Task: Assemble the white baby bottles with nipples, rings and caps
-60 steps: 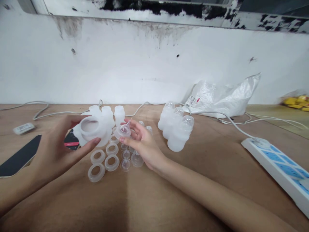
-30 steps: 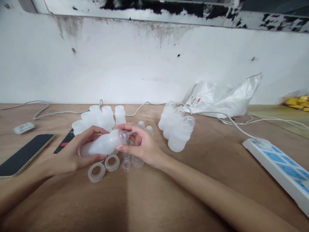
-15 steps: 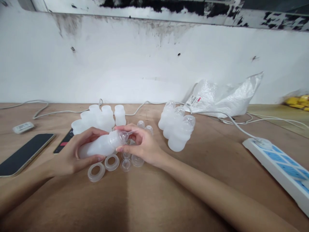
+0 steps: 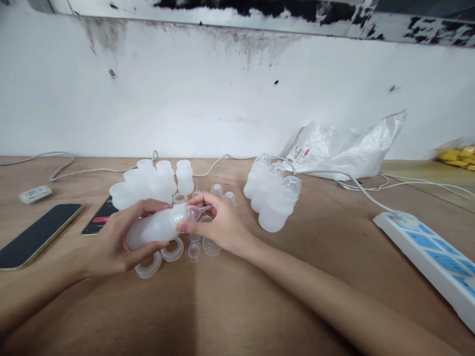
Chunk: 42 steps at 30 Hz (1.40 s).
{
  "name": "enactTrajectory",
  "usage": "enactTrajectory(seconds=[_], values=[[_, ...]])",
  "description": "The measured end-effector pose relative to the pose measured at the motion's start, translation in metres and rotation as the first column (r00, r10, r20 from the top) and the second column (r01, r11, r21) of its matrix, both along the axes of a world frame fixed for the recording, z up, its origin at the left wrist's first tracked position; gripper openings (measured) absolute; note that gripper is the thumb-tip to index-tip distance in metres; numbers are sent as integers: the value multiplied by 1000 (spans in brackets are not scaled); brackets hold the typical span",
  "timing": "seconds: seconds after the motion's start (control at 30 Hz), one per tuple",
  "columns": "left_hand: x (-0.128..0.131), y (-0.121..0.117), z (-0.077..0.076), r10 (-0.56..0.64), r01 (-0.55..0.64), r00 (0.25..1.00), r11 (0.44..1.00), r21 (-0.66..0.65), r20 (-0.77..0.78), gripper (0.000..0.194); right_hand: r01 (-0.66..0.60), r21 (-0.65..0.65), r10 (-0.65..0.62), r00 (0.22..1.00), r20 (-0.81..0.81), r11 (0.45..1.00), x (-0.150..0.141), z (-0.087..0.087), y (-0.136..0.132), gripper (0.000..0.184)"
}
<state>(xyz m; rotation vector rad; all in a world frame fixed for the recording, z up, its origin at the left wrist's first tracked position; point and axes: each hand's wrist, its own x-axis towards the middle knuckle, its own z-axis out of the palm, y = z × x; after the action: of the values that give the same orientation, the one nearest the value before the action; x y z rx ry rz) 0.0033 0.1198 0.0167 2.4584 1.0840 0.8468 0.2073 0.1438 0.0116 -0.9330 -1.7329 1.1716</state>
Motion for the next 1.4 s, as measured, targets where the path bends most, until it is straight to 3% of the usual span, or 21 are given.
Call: enactTrajectory(seconds=[0.13,0.3,0.47,0.67,0.77,0.97,1.17,1.3,1.4], values=[[-2,0,-3,-27,39,992,995,97,-121,43,19,10,-20,994,111,1000,0,3,-4,30],[-3,1,-7,-34,55,992,982,180,-120,45,55,-8,-52,975,215,998,1,5,-6,38],[-1,1,-2,-4,7,999,998,67,-48,41,-27,50,17,983,185,998,1,8,-9,29],[-1,4,4,-6,14,998,993,-120,68,40,-131,135,95,965,246,982,5,13,-9,54],[-1,3,5,2,12,997,985,-172,82,39,-174,144,135,959,248,974,8,13,-8,54],[1,1,1,1,5,998,994,-110,56,39,-148,37,145,986,80,988,4,9,-4,26],[2,-1,0,-25,25,1000,1000,2,18,39,-105,-57,111,988,107,993,2,6,-5,33],[1,-1,3,-18,19,1000,999,-41,5,39,-111,-28,114,980,164,993,5,8,-6,32],[-1,2,2,-7,10,999,996,-87,33,41,-168,82,141,955,260,982,11,11,-3,28]])
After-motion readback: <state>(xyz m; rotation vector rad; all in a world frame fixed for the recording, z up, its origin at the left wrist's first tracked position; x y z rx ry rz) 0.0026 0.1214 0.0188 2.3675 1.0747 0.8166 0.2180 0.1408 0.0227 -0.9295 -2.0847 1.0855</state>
